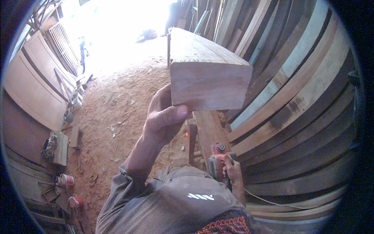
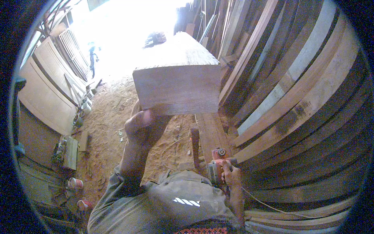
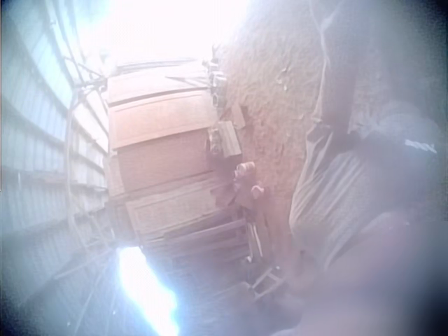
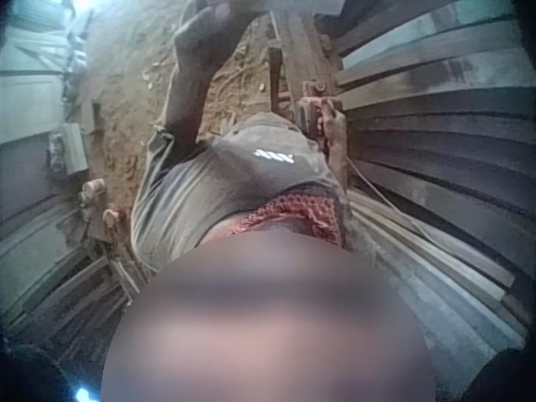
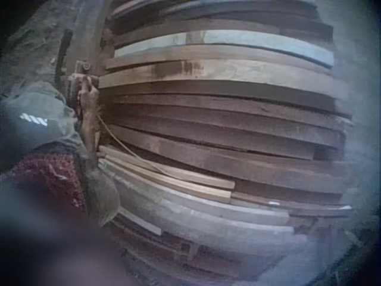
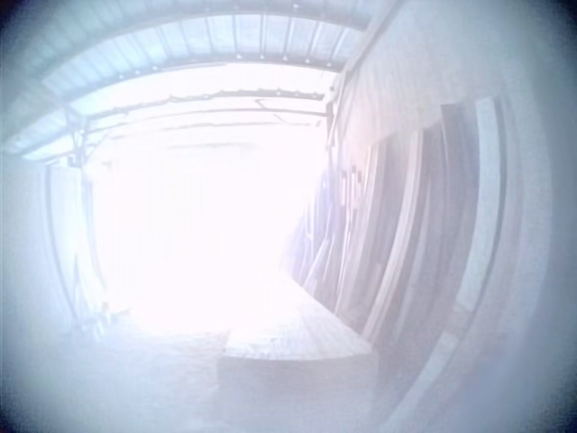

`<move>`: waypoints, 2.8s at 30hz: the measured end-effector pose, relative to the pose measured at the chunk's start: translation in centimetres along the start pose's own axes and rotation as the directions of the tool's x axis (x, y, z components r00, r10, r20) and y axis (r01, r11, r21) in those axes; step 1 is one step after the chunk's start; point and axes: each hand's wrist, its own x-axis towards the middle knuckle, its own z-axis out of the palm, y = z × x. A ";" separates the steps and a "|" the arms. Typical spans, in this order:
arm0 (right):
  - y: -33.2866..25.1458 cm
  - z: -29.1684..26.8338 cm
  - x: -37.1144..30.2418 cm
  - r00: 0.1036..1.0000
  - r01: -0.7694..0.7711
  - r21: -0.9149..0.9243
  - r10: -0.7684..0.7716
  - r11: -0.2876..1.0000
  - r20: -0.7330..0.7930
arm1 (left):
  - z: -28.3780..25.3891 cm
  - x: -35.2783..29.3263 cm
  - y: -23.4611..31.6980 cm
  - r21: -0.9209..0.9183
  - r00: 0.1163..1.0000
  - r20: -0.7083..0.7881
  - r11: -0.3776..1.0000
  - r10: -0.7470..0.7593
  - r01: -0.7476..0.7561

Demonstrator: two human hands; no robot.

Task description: The person uses a handheld electric sander to smooth the surface of a long wooden plank resting on a workbench. They repeatedly sand one side, then lift and rotate the plank to sand another side, continuing this cycle.

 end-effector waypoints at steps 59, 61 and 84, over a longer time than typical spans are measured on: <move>-15.1 2.4 0.6 0.895 0.355 0.474 -0.147 0.806 -0.422 | -17.0 -8.2 -21.6 0.584 0.430 0.384 0.576 -0.817 0.572; -18.8 4.8 4.4 0.906 0.385 0.557 -0.188 0.736 -0.379 | -14.1 -7.6 -22.0 0.547 0.497 0.520 0.718 -0.695 0.431; -31.4 23.0 39.4 0.998 -0.055 -0.048 0.053 0.997 -0.043 | -51.7 12.9 -14.7 0.824 0.586 -0.122 0.247 -0.801 0.509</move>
